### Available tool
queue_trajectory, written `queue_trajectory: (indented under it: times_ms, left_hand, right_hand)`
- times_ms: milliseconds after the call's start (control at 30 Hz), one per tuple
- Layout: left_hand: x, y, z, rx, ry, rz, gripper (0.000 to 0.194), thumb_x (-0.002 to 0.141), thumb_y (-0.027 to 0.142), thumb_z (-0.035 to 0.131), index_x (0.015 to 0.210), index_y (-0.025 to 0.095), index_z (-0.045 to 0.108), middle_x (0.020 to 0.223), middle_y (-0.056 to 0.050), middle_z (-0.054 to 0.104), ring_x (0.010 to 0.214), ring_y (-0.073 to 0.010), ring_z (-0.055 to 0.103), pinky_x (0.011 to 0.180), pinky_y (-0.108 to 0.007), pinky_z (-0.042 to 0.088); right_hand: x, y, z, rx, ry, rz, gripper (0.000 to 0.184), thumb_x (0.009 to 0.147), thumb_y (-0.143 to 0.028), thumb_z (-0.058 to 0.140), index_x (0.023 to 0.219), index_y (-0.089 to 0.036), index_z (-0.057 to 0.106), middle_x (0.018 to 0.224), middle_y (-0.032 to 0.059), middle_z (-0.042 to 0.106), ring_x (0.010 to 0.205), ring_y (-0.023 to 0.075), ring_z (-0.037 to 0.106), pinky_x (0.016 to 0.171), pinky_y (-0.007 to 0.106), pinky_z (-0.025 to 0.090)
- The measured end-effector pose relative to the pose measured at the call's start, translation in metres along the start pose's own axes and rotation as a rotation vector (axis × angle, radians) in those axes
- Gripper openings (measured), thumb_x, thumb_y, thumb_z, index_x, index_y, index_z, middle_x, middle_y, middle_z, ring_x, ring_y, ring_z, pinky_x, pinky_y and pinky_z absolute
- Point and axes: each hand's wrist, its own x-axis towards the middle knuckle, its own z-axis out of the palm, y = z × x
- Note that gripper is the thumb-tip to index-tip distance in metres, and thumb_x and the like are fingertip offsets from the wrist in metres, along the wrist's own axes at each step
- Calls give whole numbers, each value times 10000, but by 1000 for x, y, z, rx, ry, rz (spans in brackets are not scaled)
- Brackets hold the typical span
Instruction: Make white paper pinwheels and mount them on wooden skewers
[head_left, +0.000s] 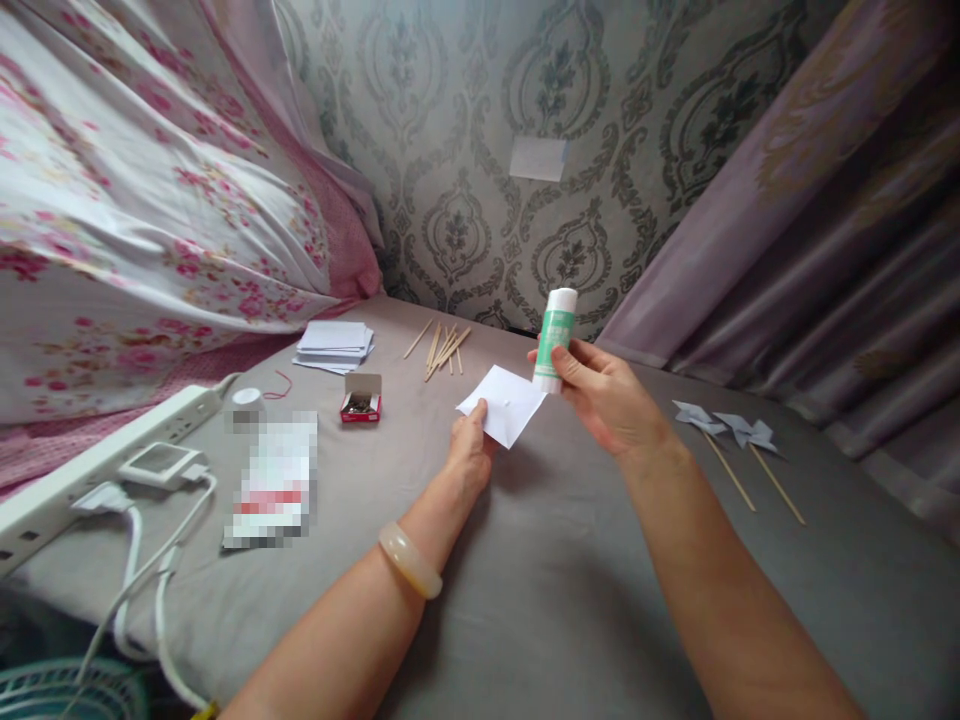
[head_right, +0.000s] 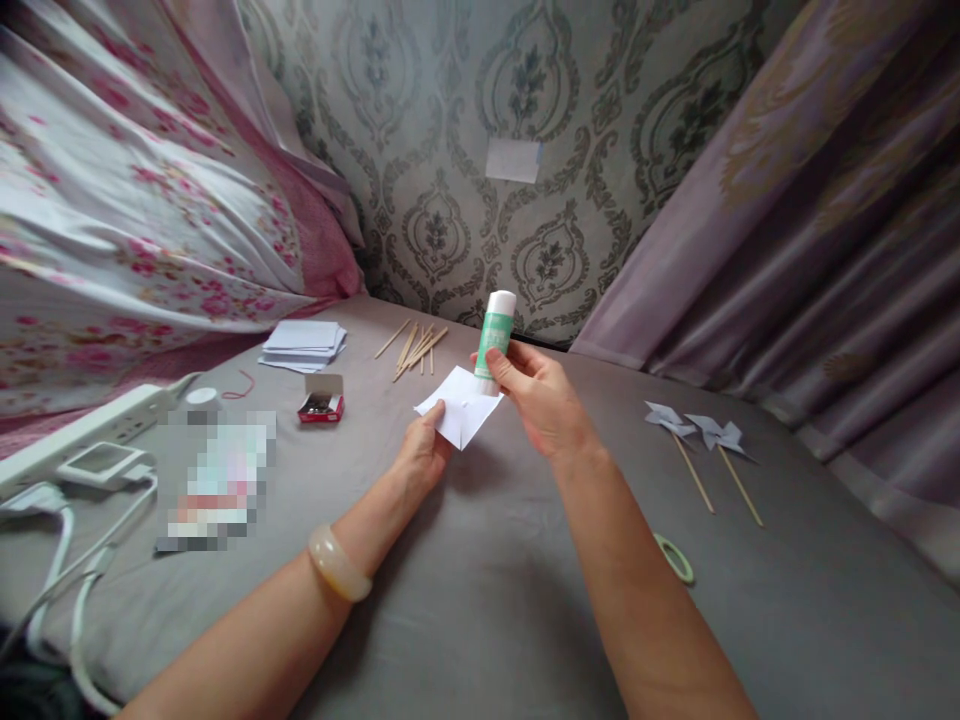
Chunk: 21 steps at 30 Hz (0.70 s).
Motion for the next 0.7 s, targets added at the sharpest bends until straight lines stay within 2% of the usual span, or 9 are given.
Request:
queue_trajectory:
  times_ms: [133, 233, 333, 467, 567, 700]
  left_hand:
    - [2, 2, 1, -15, 29, -38, 176, 856, 192, 575, 999, 109, 636, 907, -104, 723, 717, -183, 689, 700, -289, 555]
    - [2, 2, 0, -19, 41, -17, 165, 847, 201, 589, 979, 121, 646, 887, -93, 724, 717, -180, 686, 689, -276, 545]
    - [3, 1, -2, -7, 53, 23, 139, 824, 215, 627, 931, 131, 657, 833, -68, 717, 695, -172, 678, 681, -268, 535]
    - [3, 1, -4, 14, 41, 75, 128, 807, 233, 653, 885, 131, 660, 767, -46, 699, 665, -161, 661, 669, -260, 519]
    - [0, 1, -4, 27, 32, 104, 116, 801, 234, 659, 842, 125, 654, 711, -29, 678, 625, -146, 638, 654, -252, 499]
    - [-7, 3, -1, 52, 10, 123, 127, 806, 213, 648, 730, 114, 622, 616, -5, 631, 521, -107, 567, 574, -222, 447]
  right_hand:
    - [0, 5, 1, -183, 36, 45, 401, 700, -518, 747, 923, -186, 718, 789, 34, 703, 708, 153, 627, 635, 283, 499]
    - [-5, 13, -5, -451, 60, 12, 336, 738, -462, 716, 937, -192, 729, 812, 43, 716, 664, 157, 604, 586, 287, 472]
    - [-13, 20, -12, -805, 66, -116, 241, 771, -362, 680, 954, -216, 737, 865, 50, 724, 744, 195, 620, 683, 332, 478]
    - [-24, 25, -16, -1202, 0, -287, 257, 803, -265, 619, 1036, -220, 716, 956, 82, 691, 897, 249, 615, 813, 387, 467]
    - [-30, 26, -15, -1335, -72, -367, 263, 835, -223, 573, 1064, -220, 702, 970, 97, 667, 914, 264, 583, 826, 410, 461]
    - [-37, 28, -14, -1409, -104, -415, 281, 863, -191, 532, 1098, -212, 685, 1003, 104, 644, 917, 272, 542, 809, 410, 463]
